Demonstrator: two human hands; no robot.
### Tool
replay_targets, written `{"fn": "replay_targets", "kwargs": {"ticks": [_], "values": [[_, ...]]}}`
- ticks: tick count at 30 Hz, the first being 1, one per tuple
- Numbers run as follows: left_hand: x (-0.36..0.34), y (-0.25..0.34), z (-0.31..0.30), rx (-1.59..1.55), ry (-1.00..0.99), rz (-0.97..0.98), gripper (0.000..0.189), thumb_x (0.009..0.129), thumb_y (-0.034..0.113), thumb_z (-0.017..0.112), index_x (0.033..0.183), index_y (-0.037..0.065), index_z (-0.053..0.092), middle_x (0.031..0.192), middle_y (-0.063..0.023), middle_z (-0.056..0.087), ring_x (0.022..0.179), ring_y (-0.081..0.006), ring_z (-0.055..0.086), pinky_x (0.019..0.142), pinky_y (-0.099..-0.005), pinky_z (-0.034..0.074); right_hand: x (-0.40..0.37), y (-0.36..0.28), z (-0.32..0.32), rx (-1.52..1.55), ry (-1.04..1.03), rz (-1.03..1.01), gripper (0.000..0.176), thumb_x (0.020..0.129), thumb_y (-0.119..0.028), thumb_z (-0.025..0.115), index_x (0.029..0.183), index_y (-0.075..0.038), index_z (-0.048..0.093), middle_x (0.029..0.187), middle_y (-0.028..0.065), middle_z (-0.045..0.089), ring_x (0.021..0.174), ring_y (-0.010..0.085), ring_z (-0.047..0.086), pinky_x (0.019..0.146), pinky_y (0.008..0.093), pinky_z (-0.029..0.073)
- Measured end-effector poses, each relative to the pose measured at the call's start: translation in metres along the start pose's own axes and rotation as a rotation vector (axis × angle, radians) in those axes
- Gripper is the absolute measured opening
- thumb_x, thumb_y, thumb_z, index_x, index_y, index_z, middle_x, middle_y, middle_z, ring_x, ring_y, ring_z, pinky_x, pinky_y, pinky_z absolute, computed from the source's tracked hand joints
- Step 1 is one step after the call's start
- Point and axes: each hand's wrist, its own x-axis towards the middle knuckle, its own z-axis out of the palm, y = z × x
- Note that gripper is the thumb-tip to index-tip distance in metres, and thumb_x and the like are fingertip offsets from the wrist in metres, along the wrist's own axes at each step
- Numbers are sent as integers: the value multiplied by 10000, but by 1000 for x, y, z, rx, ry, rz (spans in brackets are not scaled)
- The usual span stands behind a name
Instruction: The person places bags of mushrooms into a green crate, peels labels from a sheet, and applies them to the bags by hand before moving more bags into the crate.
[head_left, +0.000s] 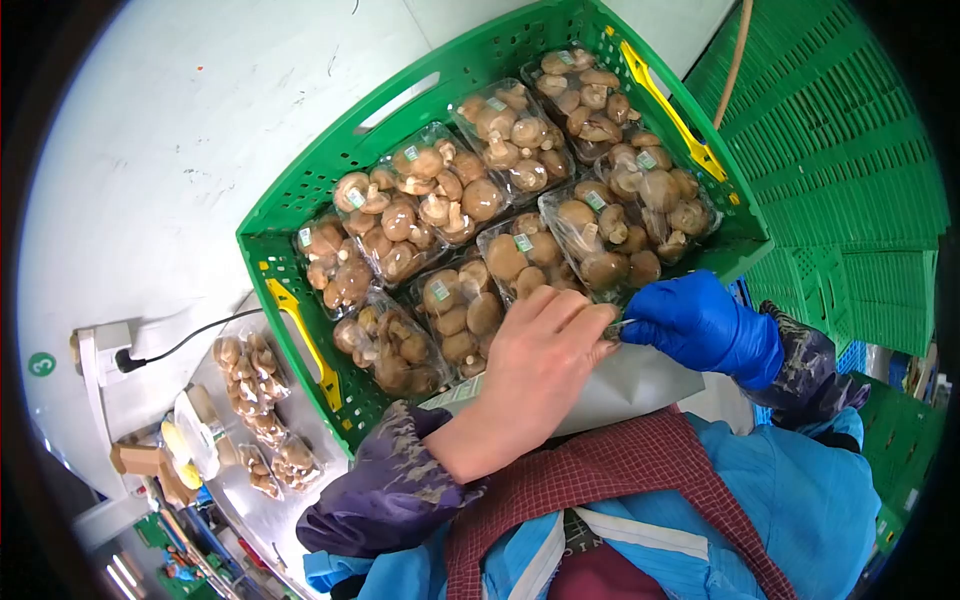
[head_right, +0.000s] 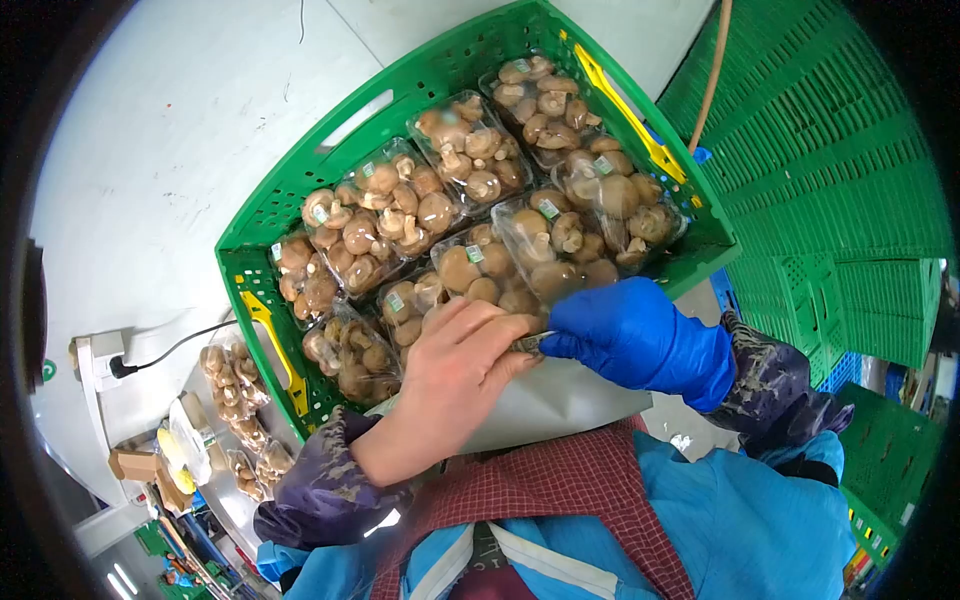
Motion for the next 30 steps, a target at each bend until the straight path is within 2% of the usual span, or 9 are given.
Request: {"fn": "replay_targets", "kwargs": {"ticks": [4, 11, 13, 14, 19, 21, 25, 28, 30], "values": [[-5, -3, 6, -83, 86, -26, 278, 646, 109, 671, 891, 46, 553, 784, -51, 485, 756, -223, 501, 630, -305, 421, 1, 4, 5, 77, 4, 21, 181, 775, -238, 630, 746, -80, 548, 659, 129, 522, 610, 347, 530, 500, 402, 412], [-13, -1, 11, 255, 162, 166, 230, 617, 77, 614, 837, 22, 577, 728, -58, 465, 714, -208, 508, 584, -296, 423, 4, 0, 6, 154, -63, 116, 130, 737, -147, 673, 795, -57, 599, 672, 152, 568, 602, 344, 545, 512, 353, 433], [-17, 0, 14, 314, 177, 192, 234, 609, 79, 596, 832, 13, 573, 723, -54, 455, 716, -195, 504, 580, -288, 418, 3, 0, 8, 261, -83, 248, 125, 726, -93, 683, 809, -25, 618, 656, 169, 568, 541, 252, 550, 513, 305, 431], [-19, 0, 15, 319, 198, 203, 241, 604, 85, 592, 833, 12, 573, 722, -50, 449, 713, -189, 496, 579, -282, 415, 2, 1, 8, 318, -109, 291, 117, 740, -73, 681, 801, 7, 621, 622, 141, 570, 541, 112, 488, 513, 275, 423], [-27, -3, 15, 322, 265, 240, 262, 575, 83, 591, 825, 2, 579, 710, -42, 422, 700, -174, 469, 572, -267, 405, 3, 2, 16, 458, -162, 433, 135, 772, -88, 669, 828, 29, 630, 630, 58, 595, 616, 51, 460, 536, 256, 426], [-29, -6, 15, 320, 280, 253, 266, 570, 80, 589, 824, 1, 579, 709, -41, 419, 698, -173, 467, 572, -268, 406, 7, -4, 14, 527, -221, 603, 148, 781, -80, 659, 879, 25, 626, 703, 59, 614, 668, 50, 481, 592, 248, 441], [-35, -11, 13, 239, 329, 253, 256, 567, 75, 586, 811, -1, 580, 705, -39, 415, 683, -171, 470, 569, -274, 410, 3, 4, 20, 597, -210, 588, 184, 789, -75, 649, 941, 21, 610, 778, 59, 620, 720, 56, 497, 653, 244, 449], [-40, -14, 8, 138, 337, 217, 230, 579, 88, 582, 795, 9, 585, 702, -42, 427, 667, -181, 475, 567, -285, 415, 9, 5, 19, 619, -334, 564, 205, 794, -49, 635, 982, 21, 593, 816, 69, 620, 730, 76, 514, 688, 249, 454], [-43, -17, 4, 54, 305, 138, 197, 596, 79, 599, 786, 26, 594, 709, -44, 445, 669, -193, 484, 576, -292, 422, 18, -2, 15, 560, -397, 344, 188, 810, -73, 618, 975, 13, 595, 788, 92, 619, 711, 91, 524, 666, 262, 452]]}}
